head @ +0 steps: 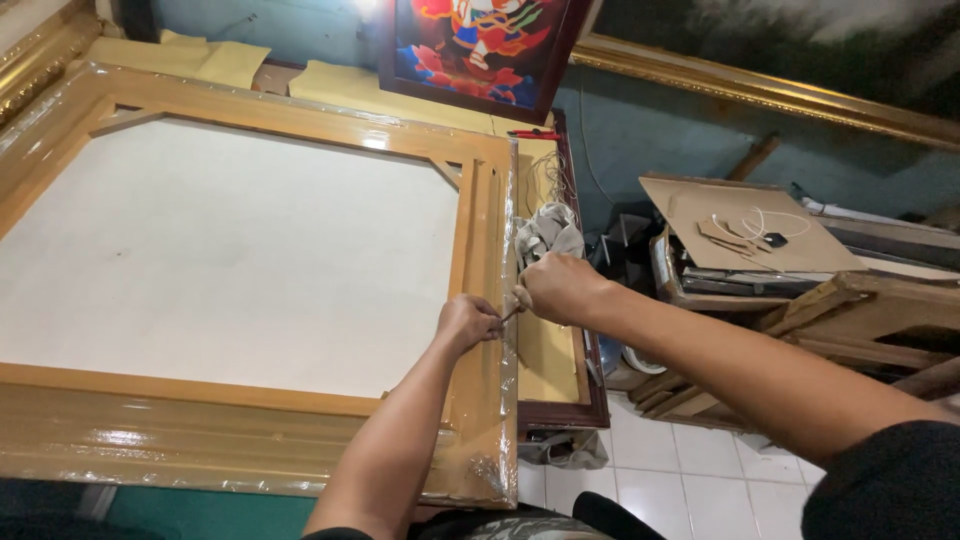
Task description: The person wipes the glass of a framed painting of horses with a cloth, then flips the frame to clean the back. They then pick up a second wooden frame, wipe its back surface, and use a screwdriver to tighten screws along the frame edge.
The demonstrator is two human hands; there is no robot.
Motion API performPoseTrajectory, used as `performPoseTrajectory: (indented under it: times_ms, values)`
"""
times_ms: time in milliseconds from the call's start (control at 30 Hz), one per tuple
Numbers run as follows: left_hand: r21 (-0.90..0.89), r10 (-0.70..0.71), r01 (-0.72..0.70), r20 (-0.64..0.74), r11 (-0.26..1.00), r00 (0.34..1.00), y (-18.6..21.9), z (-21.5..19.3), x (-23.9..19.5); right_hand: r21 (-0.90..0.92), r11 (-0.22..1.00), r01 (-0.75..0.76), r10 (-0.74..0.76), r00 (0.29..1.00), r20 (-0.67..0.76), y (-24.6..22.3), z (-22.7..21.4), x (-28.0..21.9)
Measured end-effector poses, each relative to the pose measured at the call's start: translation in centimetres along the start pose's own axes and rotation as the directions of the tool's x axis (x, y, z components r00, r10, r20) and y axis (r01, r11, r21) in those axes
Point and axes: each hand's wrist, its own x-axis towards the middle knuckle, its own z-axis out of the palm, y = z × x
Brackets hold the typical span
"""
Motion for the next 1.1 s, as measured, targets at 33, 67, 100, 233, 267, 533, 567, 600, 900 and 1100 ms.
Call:
performPoseTrajectory:
  times_ms: [33, 67, 100, 233, 267, 533, 567, 600, 900, 1100]
  values:
    - [-0.014, 0.001, -0.001, -0.007, 1.000, 1.000, -0.1, 0.1, -0.2, -0.049, 0.996, -0.081, 0.082, 0.996, 0.028, -0.6, -0.8, -0.4]
    - [-0.029, 0.001, -0.002, -0.014, 1.000, 1.000, -0.3, 0.2, -0.4, -0.099, 0.982, -0.160, 0.166, 0.985, 0.052, -1.2, -1.5, -0.9]
    - [-0.029, 0.004, -0.004, -0.012, 1.000, 1.000, -0.4, 0.2, -0.3, -0.101, 0.982, -0.162, 0.168, 0.984, 0.051, -1.3, -2.1, -1.2]
    - [0.041, 0.022, -0.021, -0.017, 0.999, 1.000, -1.0, 0.4, 0.5, -0.218, 0.940, 0.264, -0.257, 0.965, 0.060, 0.1, -2.2, -1.5]
    - [0.020, 0.016, -0.015, -0.016, 1.000, 1.000, -1.3, 0.5, 0.7, -0.221, 0.830, 0.512, -0.511, 0.857, 0.064, 0.8, -1.7, -1.4]
    - [0.043, 0.006, -0.005, -0.024, 0.999, 1.000, -0.9, 0.4, 0.7, -0.038, 0.995, -0.097, 0.099, 0.994, 0.038, 1.0, 0.0, 1.4]
    - [0.005, 0.009, -0.009, -0.026, 1.000, 1.000, -1.0, 0.5, 0.6, -0.092, 0.987, -0.135, 0.142, 0.987, 0.074, 0.9, -0.4, 1.3]
    - [0.007, 0.011, -0.010, -0.025, 1.000, 1.000, -1.2, 0.6, 0.4, -0.091, 0.986, -0.137, 0.144, 0.987, 0.073, 0.4, -0.7, 0.5]
    - [0.060, 0.039, -0.038, -0.007, 0.997, 0.999, -0.7, 0.2, -0.4, -0.210, 0.919, 0.334, -0.342, 0.940, -0.001, 0.9, 0.9, -1.9]
    - [0.095, 0.073, -0.069, -0.029, 0.993, 0.997, -1.6, 0.5, -0.2, -0.067, 0.977, -0.201, 0.208, 0.970, 0.126, 1.4, 0.3, -0.4]
